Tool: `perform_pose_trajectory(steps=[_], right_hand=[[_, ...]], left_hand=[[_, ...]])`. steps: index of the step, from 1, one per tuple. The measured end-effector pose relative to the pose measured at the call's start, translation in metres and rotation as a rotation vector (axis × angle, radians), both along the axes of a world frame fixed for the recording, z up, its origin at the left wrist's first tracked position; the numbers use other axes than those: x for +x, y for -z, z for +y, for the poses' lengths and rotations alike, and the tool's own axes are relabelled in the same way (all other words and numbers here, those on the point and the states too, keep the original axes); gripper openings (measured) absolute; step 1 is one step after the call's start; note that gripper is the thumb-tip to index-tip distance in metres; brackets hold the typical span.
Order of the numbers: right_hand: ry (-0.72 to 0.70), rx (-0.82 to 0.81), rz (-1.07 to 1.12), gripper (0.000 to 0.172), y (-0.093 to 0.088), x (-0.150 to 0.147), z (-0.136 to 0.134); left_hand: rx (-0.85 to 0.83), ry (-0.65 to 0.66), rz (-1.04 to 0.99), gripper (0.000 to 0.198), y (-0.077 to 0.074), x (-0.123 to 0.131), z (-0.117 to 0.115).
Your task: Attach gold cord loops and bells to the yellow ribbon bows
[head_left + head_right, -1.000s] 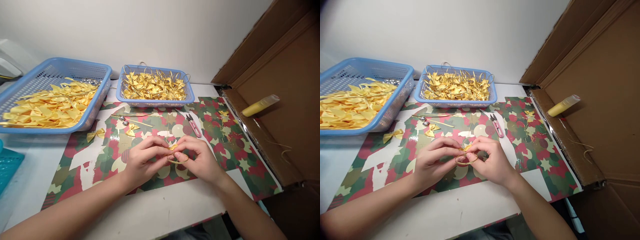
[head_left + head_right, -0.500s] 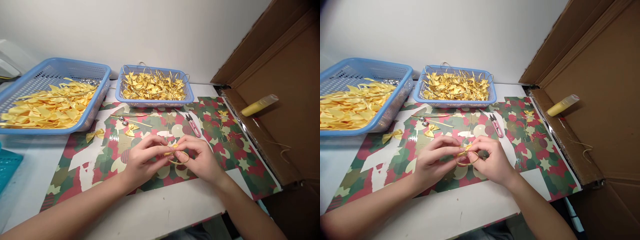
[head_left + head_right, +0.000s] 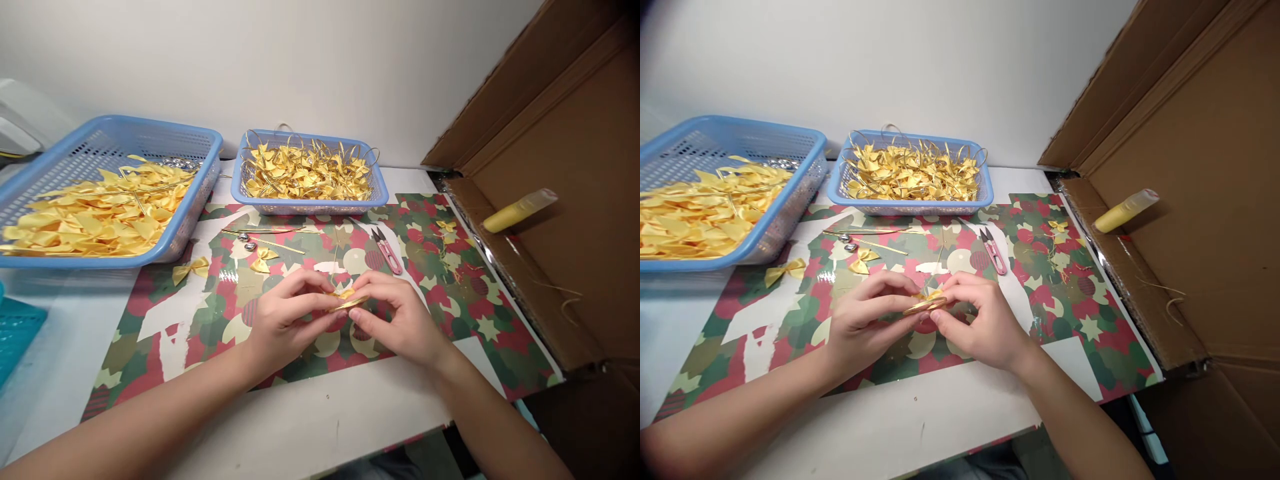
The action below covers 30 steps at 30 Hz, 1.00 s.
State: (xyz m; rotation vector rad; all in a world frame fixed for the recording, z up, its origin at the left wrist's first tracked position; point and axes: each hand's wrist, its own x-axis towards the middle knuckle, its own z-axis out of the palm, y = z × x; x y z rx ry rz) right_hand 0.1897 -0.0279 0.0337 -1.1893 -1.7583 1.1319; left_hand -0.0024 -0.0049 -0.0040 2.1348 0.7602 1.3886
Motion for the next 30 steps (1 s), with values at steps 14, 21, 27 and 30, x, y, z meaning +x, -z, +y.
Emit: perform_pose_trajectory(steps=[14, 21, 27, 30], right_hand=[[0.135, 0.032, 0.068, 0.014, 0.009, -0.005, -0.002], [0.203, 0.079, 0.116, 0.013, 0.015, -0.012, -0.002], [0.251, 0.067, 0.128, 0.014, 0.021, -0.01, -0.001], [0.233, 0.069, 0.139, 0.014, 0.023, -0.01, -0.001]], left_hand=[[0.012, 0.015, 0.001, 0.018, 0.002, 0.001, 0.0], [-0.016, -0.035, -0.007, 0.019, 0.004, 0.002, -0.001], [-0.599, 0.023, -0.132, 0.013, 0.002, 0.007, -0.005], [-0.865, 0.127, -0.188, 0.01, -0.002, 0.008, -0.005]])
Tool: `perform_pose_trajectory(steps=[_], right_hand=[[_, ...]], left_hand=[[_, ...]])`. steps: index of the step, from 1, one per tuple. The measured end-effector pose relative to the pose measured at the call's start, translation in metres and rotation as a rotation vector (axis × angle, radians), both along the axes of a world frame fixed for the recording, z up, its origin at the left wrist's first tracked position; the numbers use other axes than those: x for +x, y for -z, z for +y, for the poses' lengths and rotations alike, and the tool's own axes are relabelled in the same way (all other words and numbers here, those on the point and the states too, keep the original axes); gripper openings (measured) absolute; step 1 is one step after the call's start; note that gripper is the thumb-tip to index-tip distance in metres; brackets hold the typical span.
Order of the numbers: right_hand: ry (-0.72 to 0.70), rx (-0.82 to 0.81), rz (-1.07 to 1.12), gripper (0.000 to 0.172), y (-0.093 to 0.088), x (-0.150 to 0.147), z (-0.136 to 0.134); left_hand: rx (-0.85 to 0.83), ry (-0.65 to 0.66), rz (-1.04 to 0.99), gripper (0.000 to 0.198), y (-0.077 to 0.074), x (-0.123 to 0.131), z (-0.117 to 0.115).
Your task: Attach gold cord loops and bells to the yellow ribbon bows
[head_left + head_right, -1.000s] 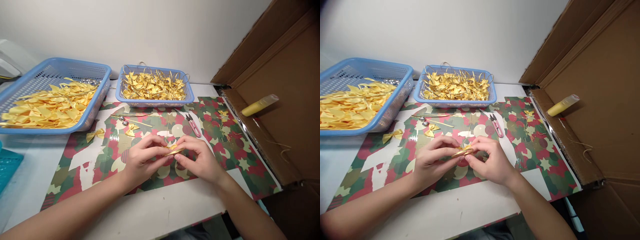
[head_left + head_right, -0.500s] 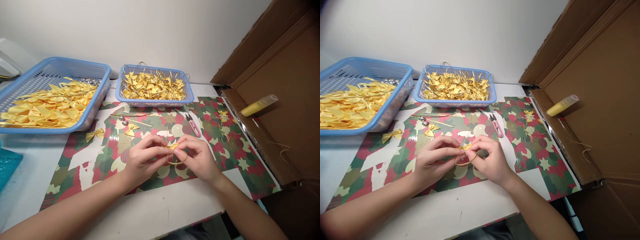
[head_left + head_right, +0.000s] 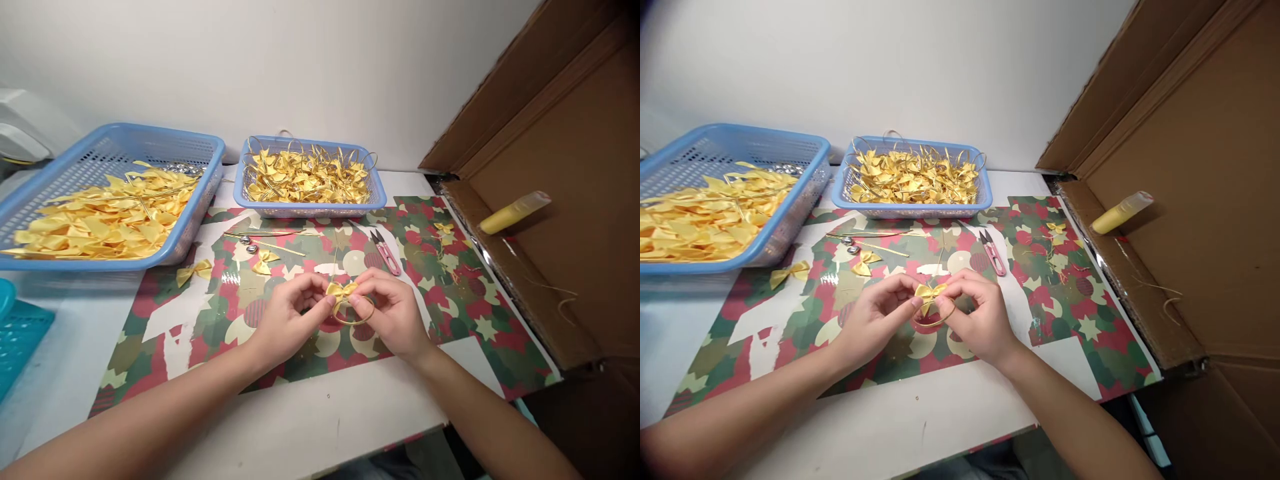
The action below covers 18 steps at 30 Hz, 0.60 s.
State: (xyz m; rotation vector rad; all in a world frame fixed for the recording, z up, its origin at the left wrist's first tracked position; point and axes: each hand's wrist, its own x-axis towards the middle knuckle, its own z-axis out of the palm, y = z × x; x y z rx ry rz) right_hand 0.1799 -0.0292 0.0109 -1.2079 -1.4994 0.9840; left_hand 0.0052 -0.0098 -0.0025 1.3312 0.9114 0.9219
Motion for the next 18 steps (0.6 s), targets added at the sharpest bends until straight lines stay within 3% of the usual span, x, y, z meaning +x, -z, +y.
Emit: perform_pose_trajectory(steps=[7, 18], right_hand=[[0.024, 0.049, -0.027, 0.016, 0.0042, -0.0046, -0.0016], [0.071, 0.148, -0.043, 0.019, 0.0033, -0.009, -0.0056]], left_hand=[[-0.044, 0.006, -0.034, 0.014, -0.0016, 0.0004, -0.0017], [0.192, -0.009, 0.061, 0.013, -0.0007, -0.0007, -0.0042]])
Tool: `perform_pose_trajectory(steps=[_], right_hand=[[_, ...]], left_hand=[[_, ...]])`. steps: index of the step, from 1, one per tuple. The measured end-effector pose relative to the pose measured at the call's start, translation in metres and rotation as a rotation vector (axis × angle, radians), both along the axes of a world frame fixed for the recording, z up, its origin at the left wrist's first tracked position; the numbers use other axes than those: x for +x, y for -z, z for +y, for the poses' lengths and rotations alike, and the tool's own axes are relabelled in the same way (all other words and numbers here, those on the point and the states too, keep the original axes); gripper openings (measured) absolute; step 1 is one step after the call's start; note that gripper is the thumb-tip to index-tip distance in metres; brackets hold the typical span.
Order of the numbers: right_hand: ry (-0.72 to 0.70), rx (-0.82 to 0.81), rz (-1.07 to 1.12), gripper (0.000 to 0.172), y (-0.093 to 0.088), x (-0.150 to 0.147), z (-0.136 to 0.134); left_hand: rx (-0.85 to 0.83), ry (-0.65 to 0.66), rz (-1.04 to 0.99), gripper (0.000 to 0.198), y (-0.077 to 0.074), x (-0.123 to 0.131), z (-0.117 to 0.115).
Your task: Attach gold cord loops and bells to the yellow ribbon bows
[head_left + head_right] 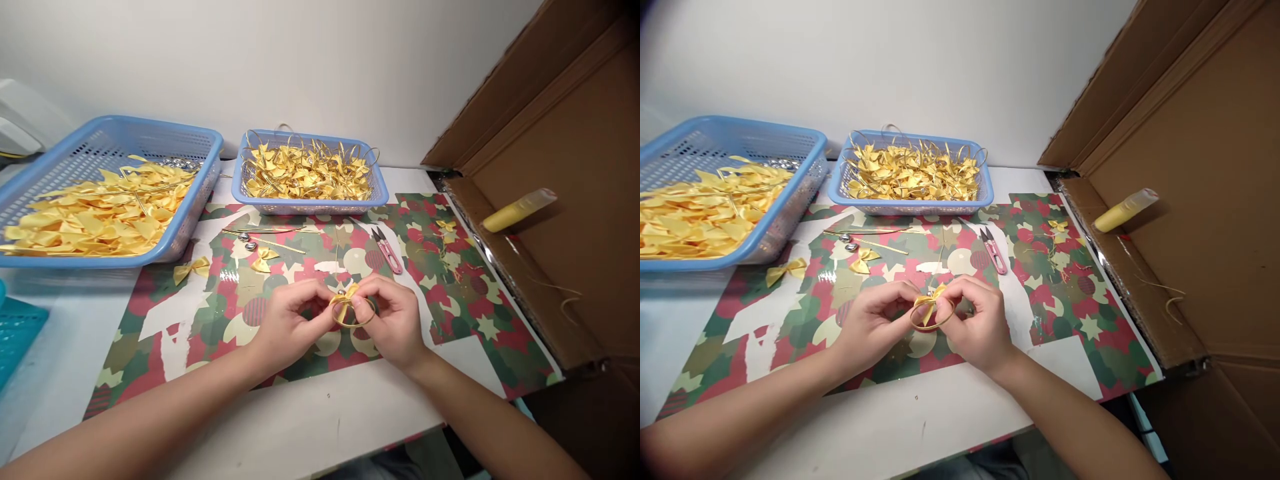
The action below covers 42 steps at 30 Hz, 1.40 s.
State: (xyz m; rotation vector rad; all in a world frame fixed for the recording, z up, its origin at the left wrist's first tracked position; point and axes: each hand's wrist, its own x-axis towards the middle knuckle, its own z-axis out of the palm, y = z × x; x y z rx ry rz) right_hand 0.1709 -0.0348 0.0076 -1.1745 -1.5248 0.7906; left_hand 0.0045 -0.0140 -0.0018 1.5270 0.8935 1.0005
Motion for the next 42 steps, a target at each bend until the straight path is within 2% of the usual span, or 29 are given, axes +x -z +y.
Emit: perform_pose_trajectory(steps=[9, 14, 23, 29, 31, 33, 36, 38, 42], right_hand=[[0.029, 0.088, -0.071, 0.015, 0.002, -0.002, -0.001], [0.023, 0.103, -0.104, 0.015, 0.004, -0.003, -0.002], [0.026, 0.138, -0.152, 0.015, 0.004, -0.004, -0.002], [0.104, 0.145, -0.231, 0.012, 0.001, -0.005, -0.003], [0.16, 0.185, -0.272, 0.023, -0.001, -0.004, -0.004], [0.139, 0.258, -0.323, 0.03, -0.003, -0.004, -0.006], [0.024, 0.346, -0.442, 0.013, -0.005, -0.005, -0.009], [0.018, 0.323, -0.538, 0.015, -0.005, -0.005, -0.008], [0.046, 0.115, -0.646, 0.013, -0.004, -0.003, -0.005]], left_hand=[[0.042, 0.001, 0.071, 0.018, 0.004, 0.002, -0.001], [0.136, 0.004, 0.152, 0.023, 0.003, 0.0, 0.001], [0.314, 0.0, 0.212, 0.019, 0.004, -0.001, 0.004], [0.25, -0.046, 0.221, 0.022, 0.002, -0.001, 0.003], [0.187, -0.074, 0.218, 0.023, 0.002, -0.001, 0.003], [0.129, -0.099, 0.216, 0.023, 0.003, -0.001, 0.003], [0.093, -0.099, 0.231, 0.022, 0.003, 0.0, 0.002], [0.104, -0.077, 0.251, 0.022, 0.003, 0.002, 0.001], [0.181, -0.048, 0.288, 0.023, 0.003, 0.004, -0.001]])
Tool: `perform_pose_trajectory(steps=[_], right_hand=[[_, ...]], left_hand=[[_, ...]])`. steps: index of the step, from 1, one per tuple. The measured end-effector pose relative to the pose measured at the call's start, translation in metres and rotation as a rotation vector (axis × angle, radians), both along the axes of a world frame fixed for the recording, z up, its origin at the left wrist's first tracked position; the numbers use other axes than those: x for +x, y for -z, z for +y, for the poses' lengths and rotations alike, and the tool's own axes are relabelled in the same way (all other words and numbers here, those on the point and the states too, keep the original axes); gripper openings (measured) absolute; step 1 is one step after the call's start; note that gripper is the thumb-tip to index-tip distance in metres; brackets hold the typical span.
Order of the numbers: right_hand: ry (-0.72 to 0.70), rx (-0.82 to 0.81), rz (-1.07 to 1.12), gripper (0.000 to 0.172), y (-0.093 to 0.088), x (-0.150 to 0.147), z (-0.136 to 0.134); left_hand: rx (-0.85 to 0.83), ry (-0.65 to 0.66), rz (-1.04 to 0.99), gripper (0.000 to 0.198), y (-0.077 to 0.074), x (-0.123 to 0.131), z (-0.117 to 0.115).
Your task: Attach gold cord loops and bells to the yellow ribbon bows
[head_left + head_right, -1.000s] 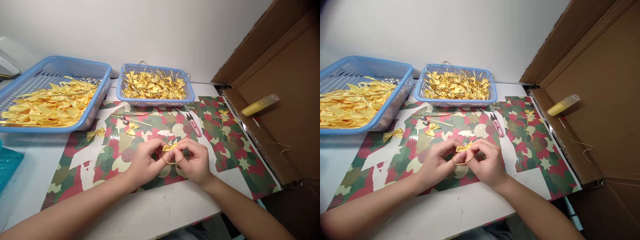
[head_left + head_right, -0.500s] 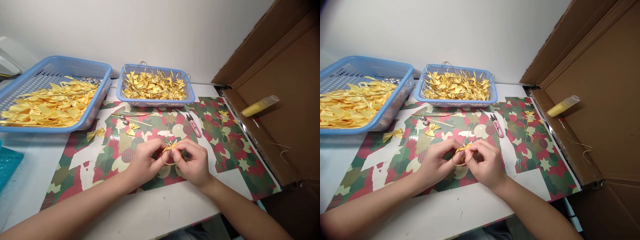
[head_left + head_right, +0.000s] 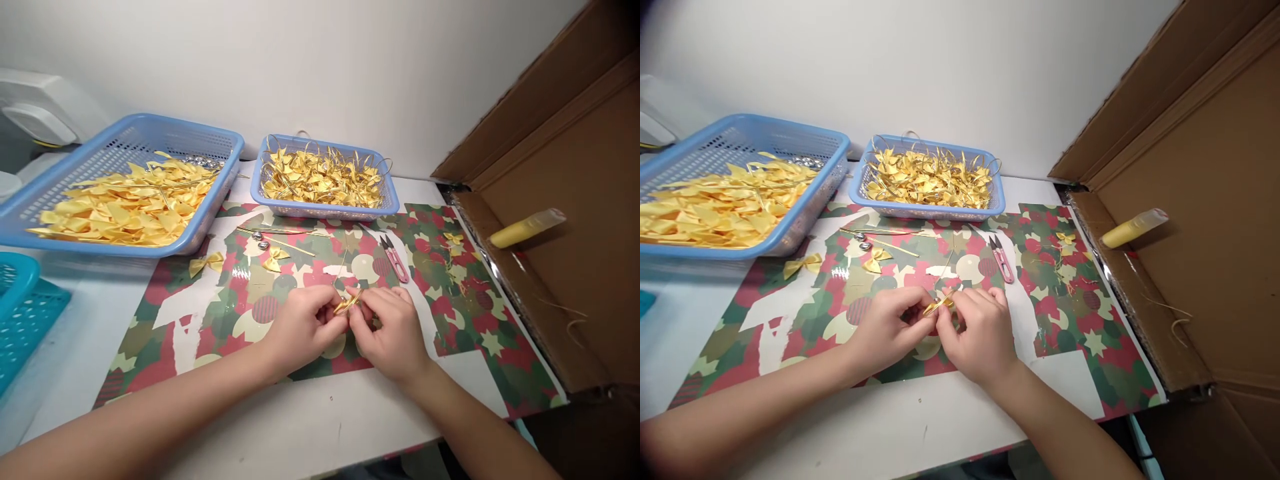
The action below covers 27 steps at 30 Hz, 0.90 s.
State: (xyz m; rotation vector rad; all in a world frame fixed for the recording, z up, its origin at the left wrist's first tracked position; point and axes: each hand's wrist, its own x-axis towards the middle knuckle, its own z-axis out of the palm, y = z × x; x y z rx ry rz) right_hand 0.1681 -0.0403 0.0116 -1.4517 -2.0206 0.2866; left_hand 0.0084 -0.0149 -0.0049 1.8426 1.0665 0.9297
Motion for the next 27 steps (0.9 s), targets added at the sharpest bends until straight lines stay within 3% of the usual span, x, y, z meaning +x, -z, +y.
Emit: perform_pose_trajectory(steps=[9, 13, 15, 23, 27], right_hand=[[-0.019, -0.228, 0.298, 0.023, -0.006, 0.001, 0.005], [-0.2, -0.529, 0.534, 0.023, -0.016, 0.012, 0.007], [-0.29, -0.596, 0.609, 0.024, -0.022, 0.022, 0.007], [-0.37, -0.379, 0.948, 0.023, -0.038, 0.049, 0.007], [-0.323, -0.29, 0.983, 0.02, -0.039, 0.052, 0.008]], left_hand=[[0.089, 0.049, 0.084, 0.023, 0.002, 0.0, -0.002], [0.102, 0.032, 0.078, 0.025, 0.002, -0.001, 0.001], [0.094, 0.02, 0.074, 0.026, 0.002, -0.002, 0.003], [0.099, -0.051, 0.154, 0.021, 0.003, -0.006, 0.012], [0.227, -0.051, 0.263, 0.018, 0.003, -0.008, 0.013]])
